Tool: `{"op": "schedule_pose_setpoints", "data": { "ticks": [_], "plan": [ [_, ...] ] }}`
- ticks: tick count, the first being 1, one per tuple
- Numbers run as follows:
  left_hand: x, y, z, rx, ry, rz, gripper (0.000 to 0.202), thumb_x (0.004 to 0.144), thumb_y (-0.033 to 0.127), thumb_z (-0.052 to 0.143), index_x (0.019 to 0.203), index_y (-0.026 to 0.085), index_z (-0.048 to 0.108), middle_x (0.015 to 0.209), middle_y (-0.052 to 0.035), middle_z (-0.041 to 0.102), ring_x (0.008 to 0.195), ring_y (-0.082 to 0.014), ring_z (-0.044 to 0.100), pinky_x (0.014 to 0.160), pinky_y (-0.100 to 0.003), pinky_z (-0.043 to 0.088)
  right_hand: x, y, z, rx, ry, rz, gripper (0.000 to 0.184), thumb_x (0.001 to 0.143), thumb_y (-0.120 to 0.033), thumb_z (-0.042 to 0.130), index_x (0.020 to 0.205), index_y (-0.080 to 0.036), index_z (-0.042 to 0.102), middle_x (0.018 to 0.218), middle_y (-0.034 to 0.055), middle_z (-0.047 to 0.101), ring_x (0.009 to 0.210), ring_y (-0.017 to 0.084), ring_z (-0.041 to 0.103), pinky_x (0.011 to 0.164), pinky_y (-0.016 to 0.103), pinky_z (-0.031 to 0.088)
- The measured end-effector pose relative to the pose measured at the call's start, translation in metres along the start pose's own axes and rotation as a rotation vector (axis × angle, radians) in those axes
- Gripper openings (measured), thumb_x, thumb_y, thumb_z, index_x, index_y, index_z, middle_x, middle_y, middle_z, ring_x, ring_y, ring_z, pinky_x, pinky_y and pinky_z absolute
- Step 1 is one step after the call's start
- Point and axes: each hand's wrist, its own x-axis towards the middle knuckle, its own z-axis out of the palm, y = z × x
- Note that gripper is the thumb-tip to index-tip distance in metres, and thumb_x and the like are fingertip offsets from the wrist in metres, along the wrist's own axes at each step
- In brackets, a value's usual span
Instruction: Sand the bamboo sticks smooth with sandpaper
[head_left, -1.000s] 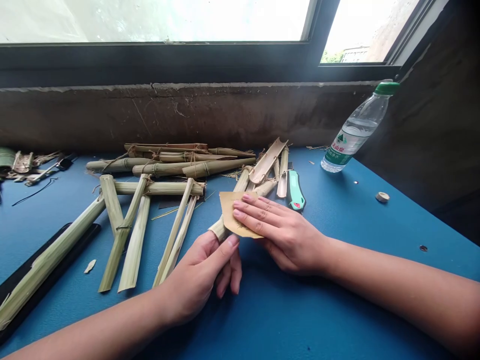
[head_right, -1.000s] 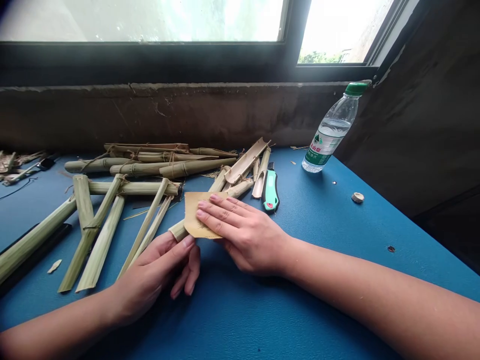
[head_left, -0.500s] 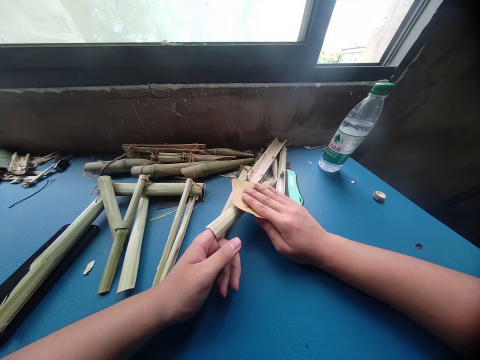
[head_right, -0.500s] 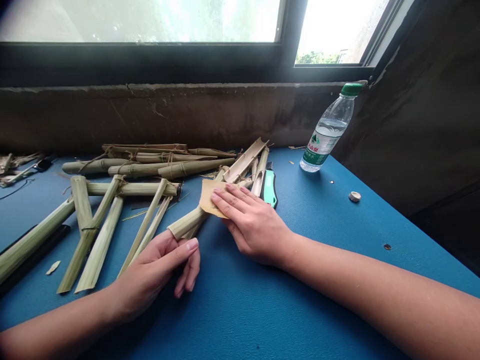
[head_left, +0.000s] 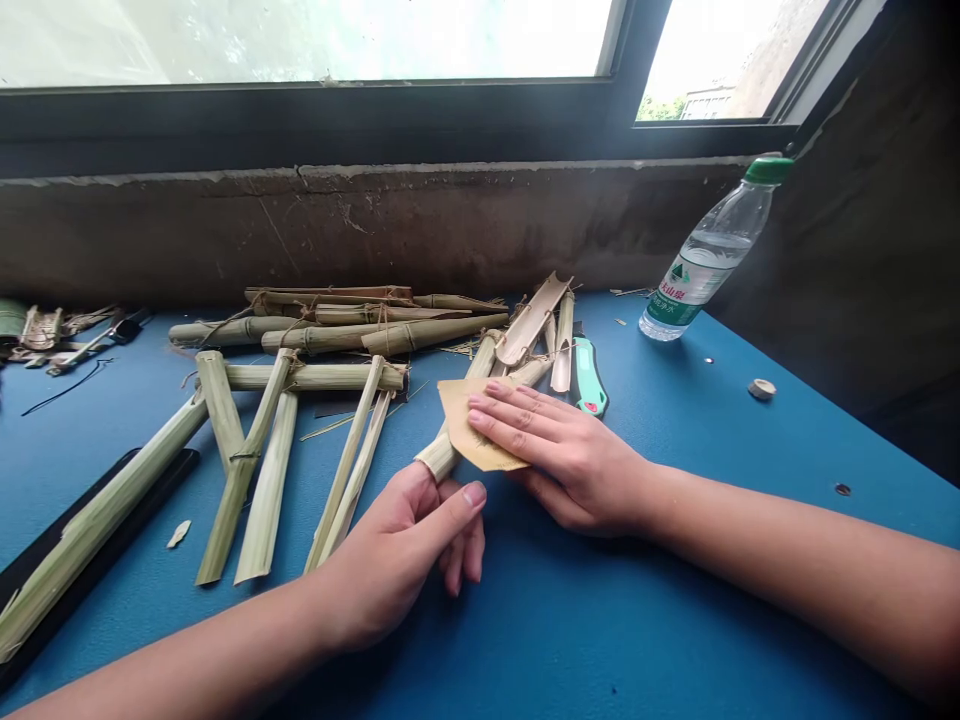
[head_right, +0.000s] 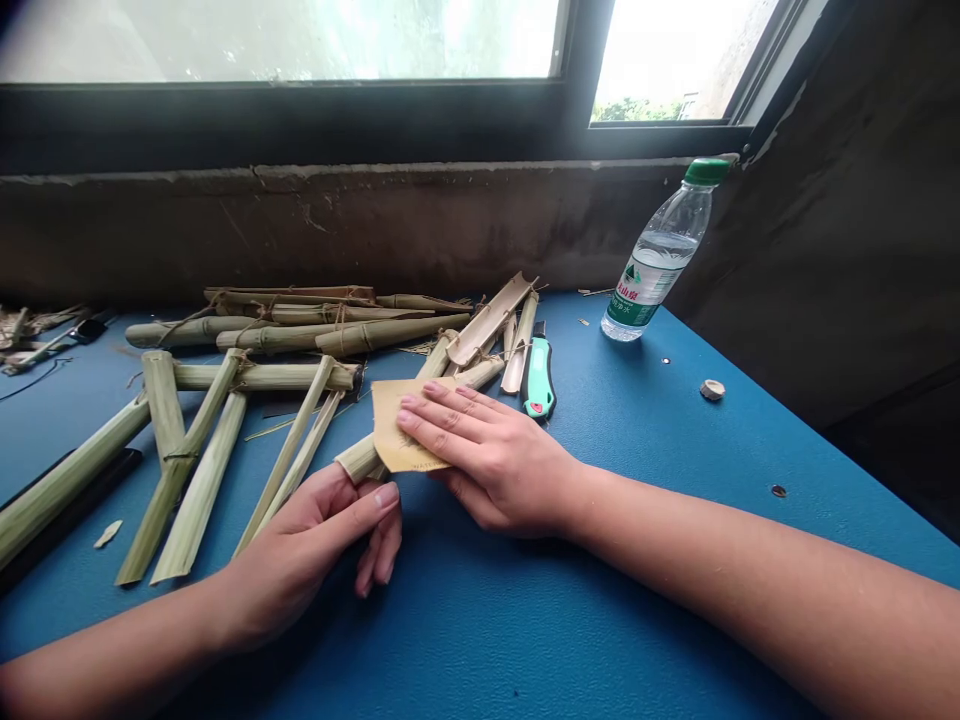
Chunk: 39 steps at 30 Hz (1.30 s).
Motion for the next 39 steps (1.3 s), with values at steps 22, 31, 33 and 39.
{"op": "schedule_pose_setpoints", "data": {
  "ticks": [22,31,33,39],
  "plan": [
    [-0.0005,-0.0041,-0.004,-0.003,-0.014,0.002,0.03,0.105,0.043,0.059,0.088,0.019,0.054,0.067,-0.0014,0.072,0.052,-0.0104,0.06,0.056,-0.024,0.047,0.001,0.0019,-0.0005,-0.002,0.006,0.087,0.068,0.105,-0.041,0.061,0.165,-0.02,0.039,0.169,0.0089,0.045,0.162,0.026,0.031,0.135,0.049,0.025],
    [0.0001,0.0021,-0.0013,0.055,-0.005,-0.025,0.035,0.103,0.048,0.06,0.084,0.019,0.053,0.066,-0.0028,0.071,0.052,-0.0113,0.058,0.058,-0.026,0.048,-0.001,0.0041,0.001,0.018,0.017,0.078,0.062,0.105,-0.025,0.056,0.165,-0.019,0.039,0.168,0.0072,0.046,0.162,0.024,0.031,0.136,0.048,0.025],
    [0.0002,0.0023,-0.0009,0.047,-0.005,-0.023,0.035,0.102,0.048,0.06,0.085,0.02,0.052,0.066,-0.0027,0.071,0.052,-0.0115,0.058,0.058,-0.026,0.047,-0.001,0.0043,0.0019,0.018,0.017,0.082,0.063,0.104,-0.023,0.055,0.165,-0.019,0.039,0.168,0.0071,0.046,0.162,0.024,0.031,0.136,0.048,0.025],
    [-0.0007,0.0033,0.0,0.029,-0.003,-0.034,0.033,0.101,0.049,0.061,0.086,0.02,0.051,0.065,-0.0024,0.07,0.052,-0.0122,0.058,0.058,-0.027,0.047,0.0001,0.0033,0.0027,0.041,0.019,0.085,0.067,0.1,-0.019,0.057,0.164,-0.018,0.039,0.168,0.0084,0.045,0.163,0.025,0.03,0.136,0.049,0.025]
  ]
}}
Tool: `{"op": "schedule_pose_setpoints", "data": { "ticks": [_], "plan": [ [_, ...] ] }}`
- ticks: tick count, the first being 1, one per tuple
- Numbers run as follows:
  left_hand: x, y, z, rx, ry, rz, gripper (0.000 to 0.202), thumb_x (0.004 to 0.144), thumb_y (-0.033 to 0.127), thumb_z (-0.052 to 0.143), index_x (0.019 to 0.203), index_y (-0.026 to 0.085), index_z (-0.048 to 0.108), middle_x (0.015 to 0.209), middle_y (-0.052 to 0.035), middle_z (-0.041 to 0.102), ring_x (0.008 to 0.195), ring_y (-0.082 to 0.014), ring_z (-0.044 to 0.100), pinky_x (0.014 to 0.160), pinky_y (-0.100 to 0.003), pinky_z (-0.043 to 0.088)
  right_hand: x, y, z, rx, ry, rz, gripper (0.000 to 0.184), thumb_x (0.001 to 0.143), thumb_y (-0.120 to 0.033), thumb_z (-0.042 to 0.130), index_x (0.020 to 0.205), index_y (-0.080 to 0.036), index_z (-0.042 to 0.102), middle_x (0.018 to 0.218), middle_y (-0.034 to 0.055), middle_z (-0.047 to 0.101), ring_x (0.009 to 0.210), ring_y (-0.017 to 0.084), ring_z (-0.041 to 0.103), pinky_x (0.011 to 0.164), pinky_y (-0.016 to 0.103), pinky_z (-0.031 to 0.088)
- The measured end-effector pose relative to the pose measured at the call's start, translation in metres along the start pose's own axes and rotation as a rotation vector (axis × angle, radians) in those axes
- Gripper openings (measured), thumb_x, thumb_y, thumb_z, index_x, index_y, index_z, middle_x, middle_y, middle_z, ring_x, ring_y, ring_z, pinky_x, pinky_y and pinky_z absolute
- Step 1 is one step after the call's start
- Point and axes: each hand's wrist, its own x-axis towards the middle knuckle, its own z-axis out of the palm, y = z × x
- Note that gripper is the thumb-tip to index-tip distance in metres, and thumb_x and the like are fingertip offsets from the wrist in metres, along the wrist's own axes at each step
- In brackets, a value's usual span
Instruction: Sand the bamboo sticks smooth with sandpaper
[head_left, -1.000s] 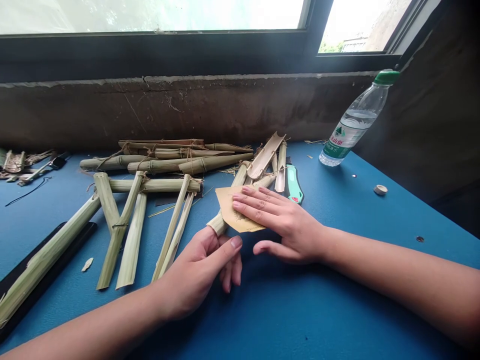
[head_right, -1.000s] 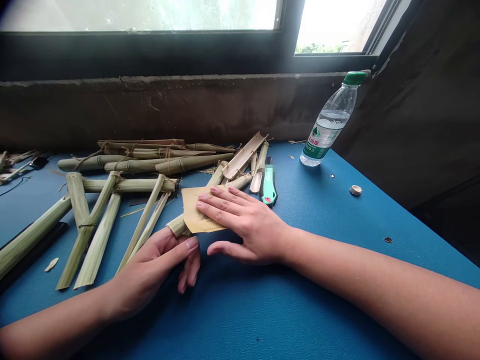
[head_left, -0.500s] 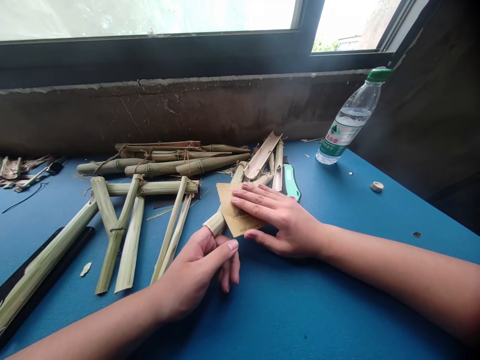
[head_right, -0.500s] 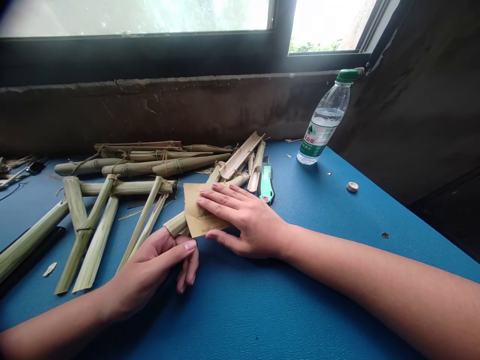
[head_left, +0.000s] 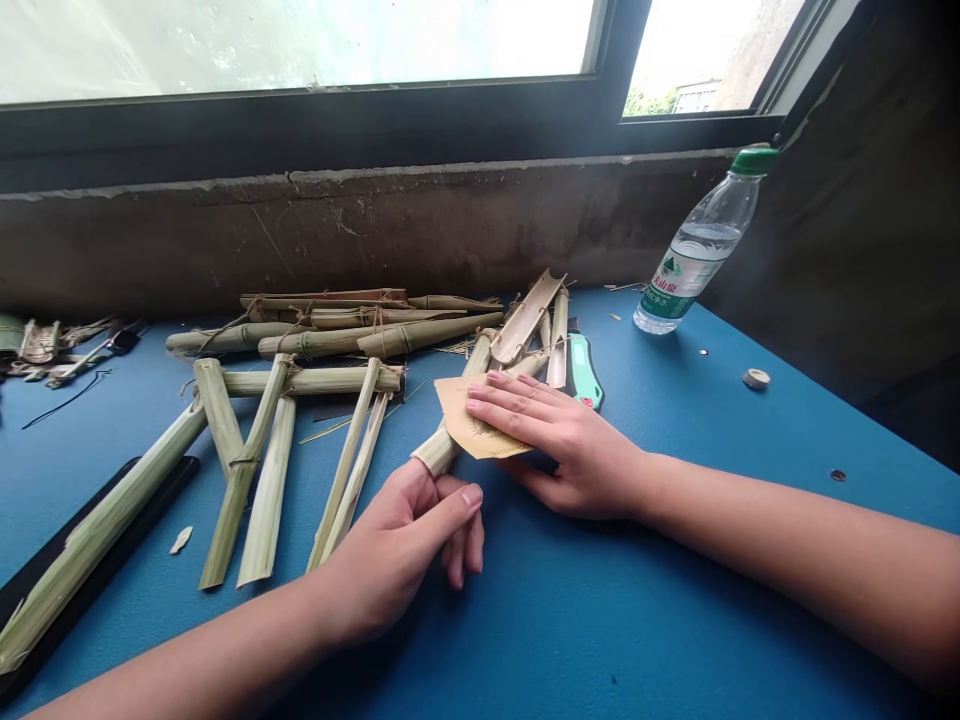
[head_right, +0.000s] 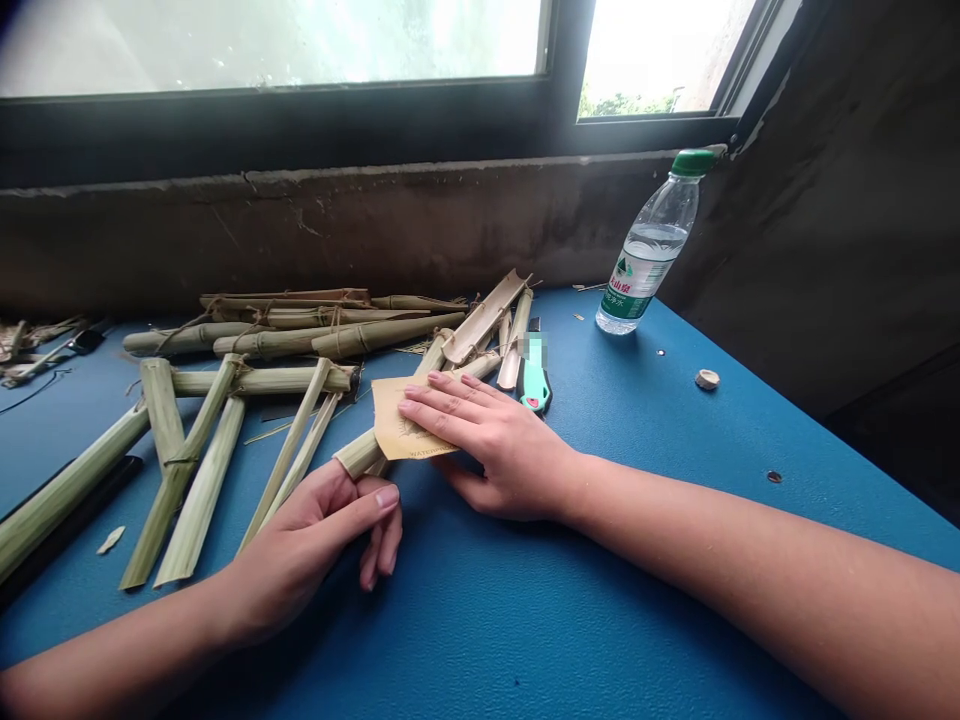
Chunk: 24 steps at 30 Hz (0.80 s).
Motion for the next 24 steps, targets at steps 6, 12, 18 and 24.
{"op": "schedule_pose_setpoints", "data": {
  "ticks": [6,12,18,24],
  "plan": [
    [-0.0004,0.0002,-0.0004,0.024,-0.007,0.006,0.036,0.102,0.049,0.06,0.082,0.02,0.052,0.065,-0.0033,0.07,0.053,-0.0121,0.058,0.06,-0.028,0.048,-0.0006,0.0005,0.0001,0.004,-0.012,0.011,0.07,0.099,-0.017,0.058,0.166,-0.022,0.037,0.169,0.0071,0.044,0.163,0.025,0.029,0.135,0.052,0.025],
    [-0.0011,-0.0023,-0.0014,0.014,-0.002,0.008,0.035,0.103,0.048,0.059,0.084,0.02,0.053,0.067,-0.0029,0.071,0.053,-0.0118,0.059,0.061,-0.027,0.049,0.0,0.0002,-0.0003,-0.014,-0.024,0.028,0.071,0.096,-0.016,0.06,0.164,-0.02,0.039,0.169,0.0076,0.044,0.162,0.025,0.031,0.136,0.05,0.025],
    [-0.0018,-0.0024,-0.0004,0.003,-0.004,0.01,0.033,0.103,0.048,0.06,0.089,0.019,0.054,0.067,-0.0021,0.071,0.053,-0.0113,0.059,0.06,-0.026,0.047,-0.0003,-0.003,-0.0002,-0.051,-0.01,-0.027,0.069,0.101,-0.014,0.05,0.167,-0.02,0.034,0.168,0.008,0.046,0.162,0.025,0.03,0.135,0.052,0.026],
    [-0.0013,-0.0024,0.0004,-0.024,-0.004,0.006,0.033,0.102,0.05,0.061,0.104,0.018,0.052,0.068,-0.0017,0.071,0.052,-0.0115,0.058,0.058,-0.025,0.047,-0.0001,-0.0026,-0.001,-0.048,-0.035,-0.016,0.072,0.098,-0.01,0.048,0.168,-0.023,0.034,0.169,0.0056,0.043,0.162,0.025,0.03,0.135,0.052,0.025]
  ]
}}
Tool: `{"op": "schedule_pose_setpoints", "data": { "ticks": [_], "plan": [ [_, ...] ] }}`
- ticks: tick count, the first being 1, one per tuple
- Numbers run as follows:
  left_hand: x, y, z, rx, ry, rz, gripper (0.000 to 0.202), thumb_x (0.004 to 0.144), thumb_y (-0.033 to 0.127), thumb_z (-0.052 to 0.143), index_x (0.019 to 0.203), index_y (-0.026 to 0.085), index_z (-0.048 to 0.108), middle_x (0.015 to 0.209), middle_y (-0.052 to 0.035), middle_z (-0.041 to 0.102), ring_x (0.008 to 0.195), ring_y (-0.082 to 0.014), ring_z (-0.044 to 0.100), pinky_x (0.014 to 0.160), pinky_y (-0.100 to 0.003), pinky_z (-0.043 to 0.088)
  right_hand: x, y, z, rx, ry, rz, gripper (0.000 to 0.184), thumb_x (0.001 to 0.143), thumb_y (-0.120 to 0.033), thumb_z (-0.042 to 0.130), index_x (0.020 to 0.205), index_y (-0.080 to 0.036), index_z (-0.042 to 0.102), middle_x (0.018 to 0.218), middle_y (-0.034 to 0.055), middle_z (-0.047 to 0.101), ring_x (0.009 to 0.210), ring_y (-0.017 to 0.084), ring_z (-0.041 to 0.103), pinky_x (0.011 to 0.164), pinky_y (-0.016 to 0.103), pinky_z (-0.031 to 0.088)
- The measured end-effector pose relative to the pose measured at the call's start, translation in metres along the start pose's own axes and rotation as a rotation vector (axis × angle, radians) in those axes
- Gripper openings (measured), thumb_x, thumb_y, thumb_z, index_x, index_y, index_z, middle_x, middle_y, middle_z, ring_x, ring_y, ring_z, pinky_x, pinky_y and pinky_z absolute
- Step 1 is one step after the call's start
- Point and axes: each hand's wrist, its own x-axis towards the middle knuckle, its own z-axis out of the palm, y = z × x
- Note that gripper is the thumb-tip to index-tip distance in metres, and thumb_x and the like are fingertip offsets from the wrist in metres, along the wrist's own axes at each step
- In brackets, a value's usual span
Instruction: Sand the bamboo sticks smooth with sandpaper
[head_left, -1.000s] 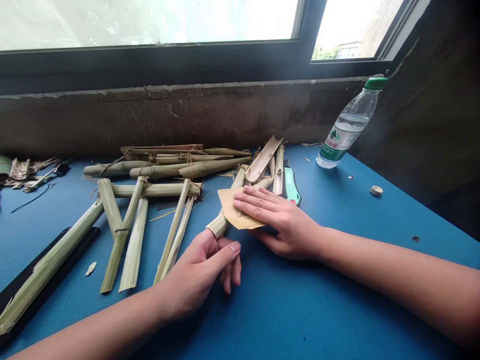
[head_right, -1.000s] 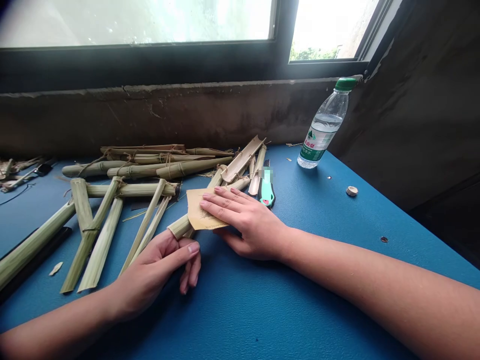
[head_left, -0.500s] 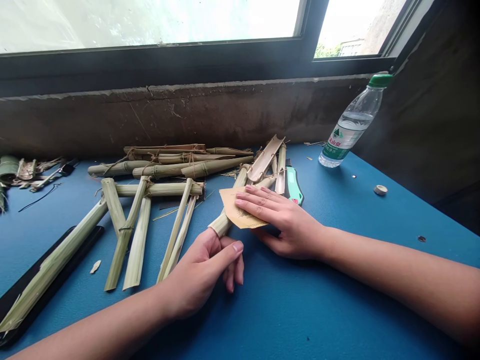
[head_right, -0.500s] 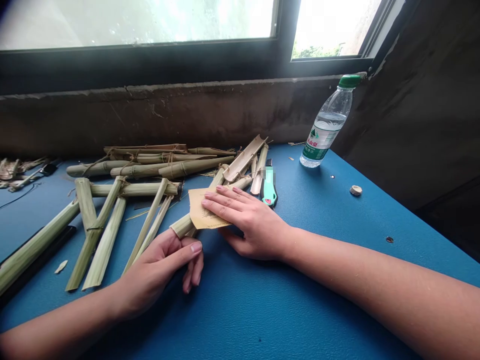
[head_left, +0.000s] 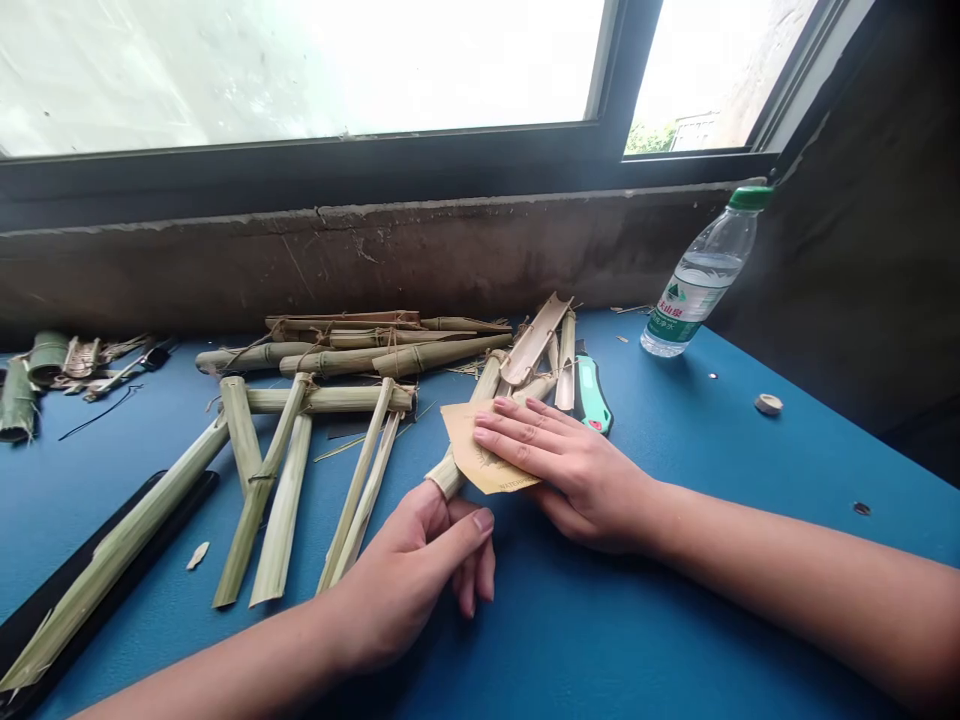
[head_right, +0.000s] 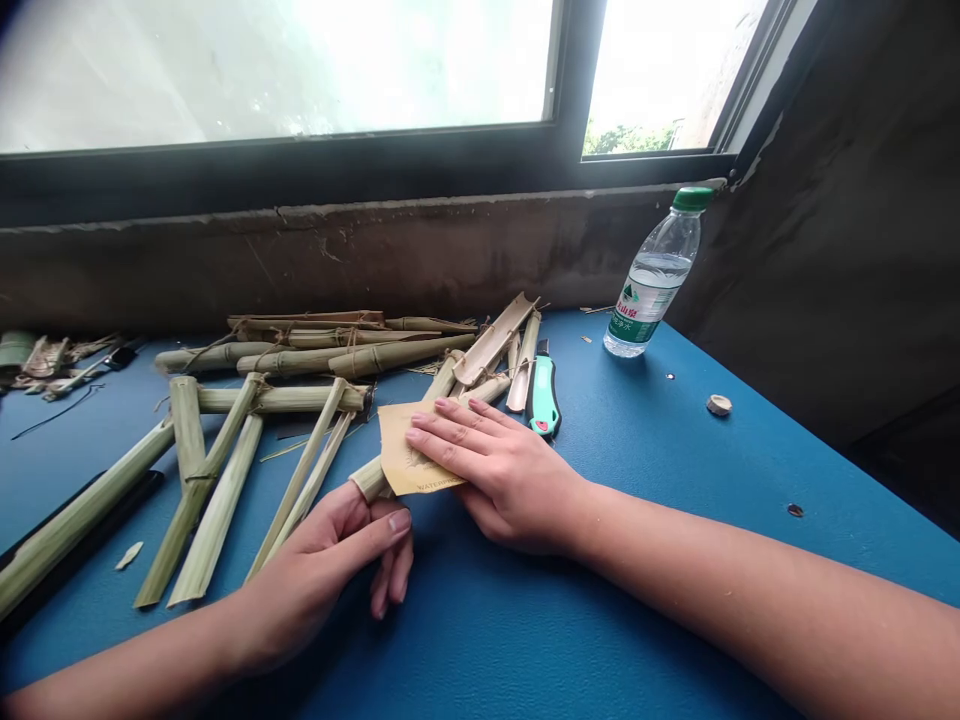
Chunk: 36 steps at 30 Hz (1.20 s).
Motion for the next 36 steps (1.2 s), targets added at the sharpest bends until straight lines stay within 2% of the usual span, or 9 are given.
{"op": "schedule_pose_setpoints", "data": {
  "ticks": [8,12,18,36],
  "plan": [
    [0.0014,-0.0007,0.0,-0.005,0.003,-0.002,0.034,0.103,0.051,0.06,0.102,0.017,0.052,0.068,-0.0021,0.071,0.051,-0.0105,0.058,0.058,-0.025,0.048,0.0,0.0011,0.0008,0.0,-0.016,0.008,0.071,0.096,-0.013,0.052,0.166,-0.018,0.037,0.171,0.0079,0.041,0.164,0.025,0.027,0.135,0.052,0.024],
    [0.0022,-0.0032,-0.0016,-0.002,-0.003,0.015,0.033,0.104,0.05,0.059,0.105,0.018,0.052,0.068,-0.0018,0.071,0.051,-0.0113,0.059,0.057,-0.025,0.048,0.0005,0.0006,0.001,0.0,-0.008,0.015,0.07,0.099,-0.017,0.054,0.166,-0.02,0.037,0.171,0.0083,0.041,0.163,0.026,0.028,0.135,0.053,0.025],
    [0.0018,-0.0035,-0.0008,0.0,-0.005,0.017,0.031,0.104,0.048,0.059,0.1,0.019,0.051,0.068,-0.0018,0.071,0.051,-0.0104,0.058,0.057,-0.024,0.047,0.0001,-0.0008,0.0001,0.003,-0.011,0.017,0.067,0.101,-0.021,0.054,0.166,-0.02,0.036,0.17,0.0088,0.042,0.163,0.026,0.03,0.135,0.053,0.026],
    [0.0008,-0.0027,-0.0008,-0.002,0.0,-0.002,0.034,0.102,0.051,0.061,0.094,0.019,0.054,0.069,-0.0034,0.072,0.053,-0.0112,0.059,0.059,-0.025,0.048,0.0003,-0.0013,-0.0012,0.011,-0.011,0.017,0.073,0.099,-0.027,0.061,0.167,-0.021,0.035,0.169,0.0097,0.043,0.163,0.028,0.03,0.135,0.054,0.025]
  ]
}}
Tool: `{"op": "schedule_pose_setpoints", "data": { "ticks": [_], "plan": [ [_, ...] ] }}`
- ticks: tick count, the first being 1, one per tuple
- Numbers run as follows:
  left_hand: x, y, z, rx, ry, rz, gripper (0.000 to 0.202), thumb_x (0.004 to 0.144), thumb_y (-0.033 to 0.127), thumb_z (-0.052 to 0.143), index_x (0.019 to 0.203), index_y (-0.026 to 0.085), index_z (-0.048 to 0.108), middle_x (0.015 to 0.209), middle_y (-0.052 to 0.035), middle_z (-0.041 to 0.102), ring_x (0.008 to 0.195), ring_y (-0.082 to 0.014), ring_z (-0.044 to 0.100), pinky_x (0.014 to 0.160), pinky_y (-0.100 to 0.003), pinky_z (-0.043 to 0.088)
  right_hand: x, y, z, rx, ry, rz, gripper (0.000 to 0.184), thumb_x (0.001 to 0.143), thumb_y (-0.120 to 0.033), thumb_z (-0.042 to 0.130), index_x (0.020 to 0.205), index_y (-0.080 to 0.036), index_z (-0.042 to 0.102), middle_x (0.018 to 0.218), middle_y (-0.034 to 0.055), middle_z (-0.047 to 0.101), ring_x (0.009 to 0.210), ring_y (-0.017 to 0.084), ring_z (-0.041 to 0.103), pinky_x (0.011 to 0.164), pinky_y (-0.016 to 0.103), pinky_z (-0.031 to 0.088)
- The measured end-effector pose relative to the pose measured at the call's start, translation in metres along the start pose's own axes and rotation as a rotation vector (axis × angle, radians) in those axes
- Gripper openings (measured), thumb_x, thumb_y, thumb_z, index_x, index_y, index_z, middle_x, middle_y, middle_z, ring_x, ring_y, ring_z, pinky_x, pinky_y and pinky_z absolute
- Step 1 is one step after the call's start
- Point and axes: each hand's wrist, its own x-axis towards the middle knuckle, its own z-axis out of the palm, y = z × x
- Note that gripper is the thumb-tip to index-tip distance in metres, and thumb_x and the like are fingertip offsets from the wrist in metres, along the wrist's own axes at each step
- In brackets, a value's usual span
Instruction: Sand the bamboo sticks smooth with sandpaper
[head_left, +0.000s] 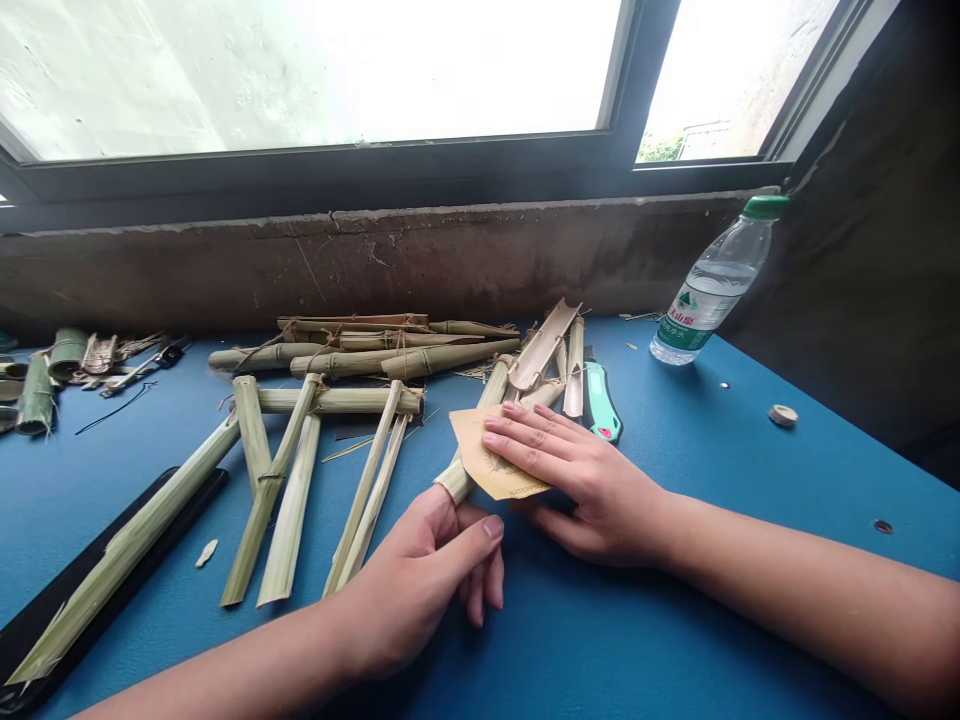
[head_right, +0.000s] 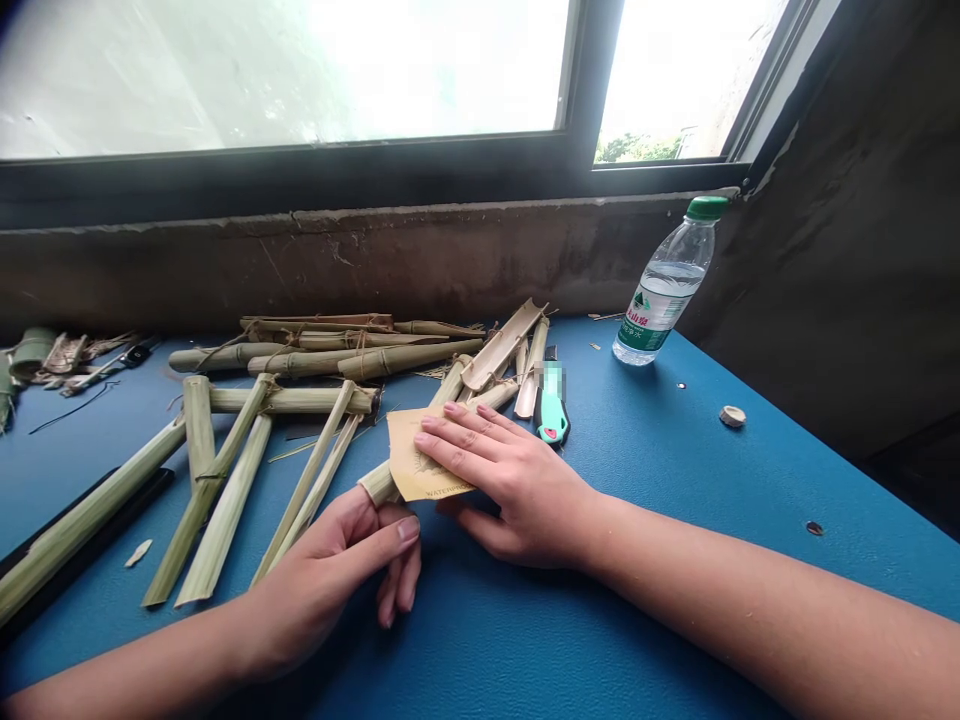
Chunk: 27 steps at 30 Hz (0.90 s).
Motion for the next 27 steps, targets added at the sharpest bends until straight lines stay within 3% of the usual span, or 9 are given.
{"op": "schedule_pose_setpoints", "data": {
  "ticks": [7,13,20,25,27],
  "plan": [
    [0.001,0.0,0.001,-0.005,0.0,0.011,0.034,0.102,0.052,0.061,0.099,0.019,0.052,0.068,-0.002,0.071,0.051,-0.0109,0.058,0.058,-0.025,0.048,0.0,0.0,0.002,-0.024,0.003,0.005,0.074,0.097,-0.021,0.059,0.167,-0.022,0.035,0.17,0.0091,0.042,0.162,0.028,0.031,0.134,0.054,0.027],
    [0.0,-0.001,0.0,0.016,0.006,-0.017,0.037,0.102,0.054,0.06,0.092,0.02,0.051,0.069,-0.0027,0.07,0.054,-0.0114,0.059,0.06,-0.026,0.048,-0.002,0.0,0.004,-0.125,0.044,0.132,0.064,0.102,-0.016,0.048,0.165,-0.022,0.039,0.168,0.0084,0.045,0.159,0.029,0.037,0.132,0.058,0.031],
    [0.0,-0.001,0.002,0.015,-0.009,-0.001,0.043,0.099,0.061,0.062,0.103,0.02,0.05,0.068,-0.0007,0.068,0.053,-0.0112,0.057,0.058,-0.025,0.045,-0.001,-0.007,0.0,-0.056,-0.021,-0.128,0.07,0.098,-0.01,0.045,0.167,-0.016,0.034,0.171,0.0085,0.039,0.164,0.025,0.025,0.135,0.052,0.027],
    [-0.001,-0.005,0.0,0.028,-0.001,-0.018,0.039,0.102,0.057,0.06,0.092,0.019,0.051,0.07,-0.0025,0.07,0.055,-0.0112,0.059,0.061,-0.027,0.048,-0.002,0.002,0.004,-0.126,0.009,0.119,0.061,0.104,-0.017,0.044,0.165,-0.019,0.039,0.17,0.0078,0.042,0.161,0.028,0.033,0.133,0.057,0.03],
    [-0.001,-0.006,0.0,0.034,-0.003,-0.025,0.04,0.102,0.057,0.059,0.091,0.019,0.05,0.07,-0.0027,0.07,0.056,-0.0111,0.06,0.062,-0.027,0.048,-0.002,0.003,0.005,-0.115,0.021,0.134,0.059,0.105,-0.017,0.044,0.164,-0.019,0.04,0.17,0.008,0.042,0.162,0.028,0.032,0.133,0.055,0.03]
  ]
}}
